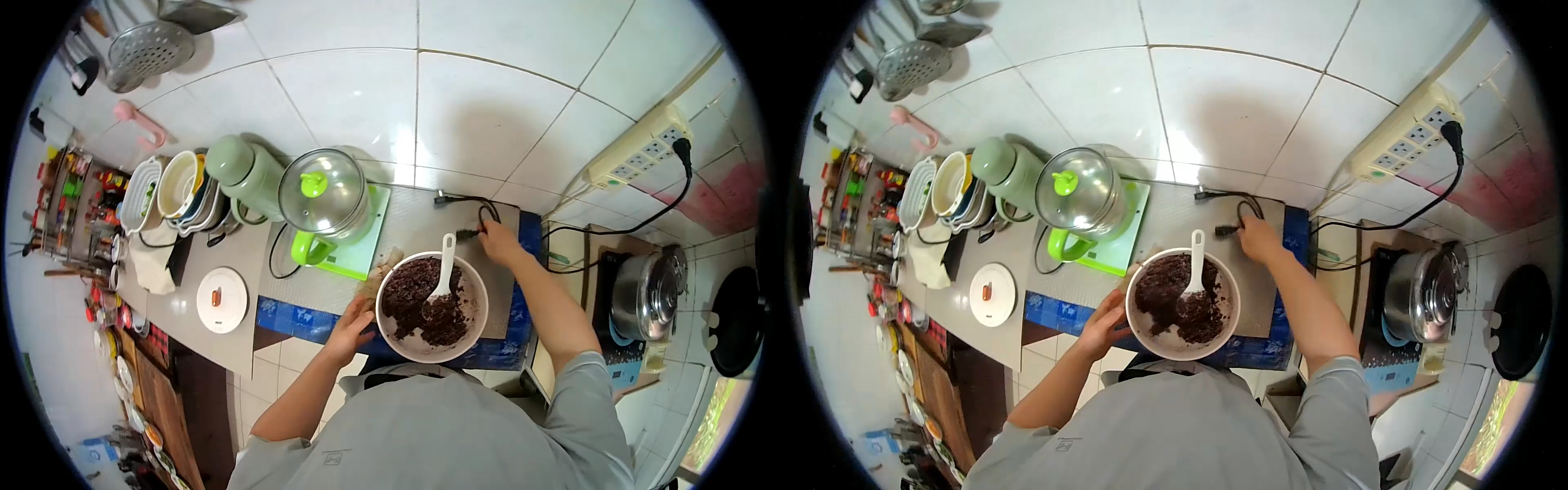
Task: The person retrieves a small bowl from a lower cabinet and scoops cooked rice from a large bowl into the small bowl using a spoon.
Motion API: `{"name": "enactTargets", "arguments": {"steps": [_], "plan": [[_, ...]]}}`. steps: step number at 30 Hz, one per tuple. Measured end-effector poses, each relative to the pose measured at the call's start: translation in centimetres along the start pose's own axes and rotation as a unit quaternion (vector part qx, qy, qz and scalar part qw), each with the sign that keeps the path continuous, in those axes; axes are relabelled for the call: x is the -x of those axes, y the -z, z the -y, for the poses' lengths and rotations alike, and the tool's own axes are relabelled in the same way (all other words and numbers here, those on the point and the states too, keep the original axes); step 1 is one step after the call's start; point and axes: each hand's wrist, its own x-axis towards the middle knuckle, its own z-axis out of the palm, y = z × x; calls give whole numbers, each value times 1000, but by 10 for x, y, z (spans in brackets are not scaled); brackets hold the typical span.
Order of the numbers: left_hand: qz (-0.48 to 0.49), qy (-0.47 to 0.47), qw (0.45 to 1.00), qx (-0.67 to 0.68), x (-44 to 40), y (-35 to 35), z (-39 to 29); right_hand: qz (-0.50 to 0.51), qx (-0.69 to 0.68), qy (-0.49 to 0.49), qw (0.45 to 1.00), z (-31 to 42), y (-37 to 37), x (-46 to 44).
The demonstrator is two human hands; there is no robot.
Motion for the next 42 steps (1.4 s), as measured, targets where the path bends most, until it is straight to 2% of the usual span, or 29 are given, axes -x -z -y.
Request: {"name": "enactTargets", "arguments": {"steps": [3, 6, 8, 9, 11, 12, 14, 15, 18, 19, 20, 22, 24, 26, 29, 30, 31, 34, 36, 37, 38, 40, 42], "plan": [[23, -14, 1000, -4, -1, -7, 4, -6, 123, 56, 991, 12, -16, 16], [67, -27, 997, 29, -8, -15, 1, -81, 107, 76, 988, 13, -8, 31], [65, -41, 996, 49, -17, -20, 4, -72, -125, 10, 989, 11, 6, 53], [57, -44, 995, 63, -22, -23, 6, -64, -238, -25, 969, 8, 8, 66], [29, -50, 994, 98, -27, -31, 9, -9, -384, -19, 923, -4, -20, 89], [11, -63, 996, 69, -36, -30, 19, 18, -453, -15, 891, -9, -33, 103], [-29, -95, 995, 10, -57, -22, 35, 34, -501, -56, 863, 5, -52, 126], [-16, -92, 991, 90, -60, -28, 38, 43, -525, -76, 847, 12, -60, 135], [-59, -115, 990, 51, -85, -19, 62, 57, -746, -133, 650, 26, -77, 143], [-83, -124, 988, 35, -65, -31, 53, 66, -752, -106, 647, 27, -71, 146], [-22, -149, 985, 88, -41, -46, 37, 48, -735, -109, 668, 36, -59, 152], [-66, -166, 975, 128, -22, -53, 35, 81, -755, -141, 635, 58, -29, 168], [-36, -128, 978, 160, 28, -67, 18, 93, -760, -101, 635, 61, -25, 172], [-27, -116, 975, 187, 56, -66, 11, 76, -719, -113, 682, 89, -10, 185], [-8, -161, 960, 228, 84, -43, 20, 51, -662, -117, 738, 147, 6, 210], [-3, -176, 957, 232, 100, -34, 19, 52, -661, -109, 741, 160, 2, 212], [-25, -166, 959, 227, 119, -25, 19, 54, -658, -104, 744, 170, -7, 218], [-31, -235, 942, 236, 161, 23, 32, 81, -653, -49, 751, 213, -35, 230], [-119, -214, 938, 245, 204, 35, 37, 107, -643, -21, 758, 245, -50, 241], [-121, -231, 934, 245, 214, 58, 57, 128, -625, -49, 768, 273, -56, 253], [-130, -252, 928, 243, 221, 81, 80, 174, -653, -14, 737, 292, -71, 259], [-155, -204, 918, 304, 254, 120, 105, 241, -648, 12, 722, 336, -102, 277], [-225, -187, 916, 274, 311, 135, 104, 299, -634, 27, 712, 379, -118, 299]]}}
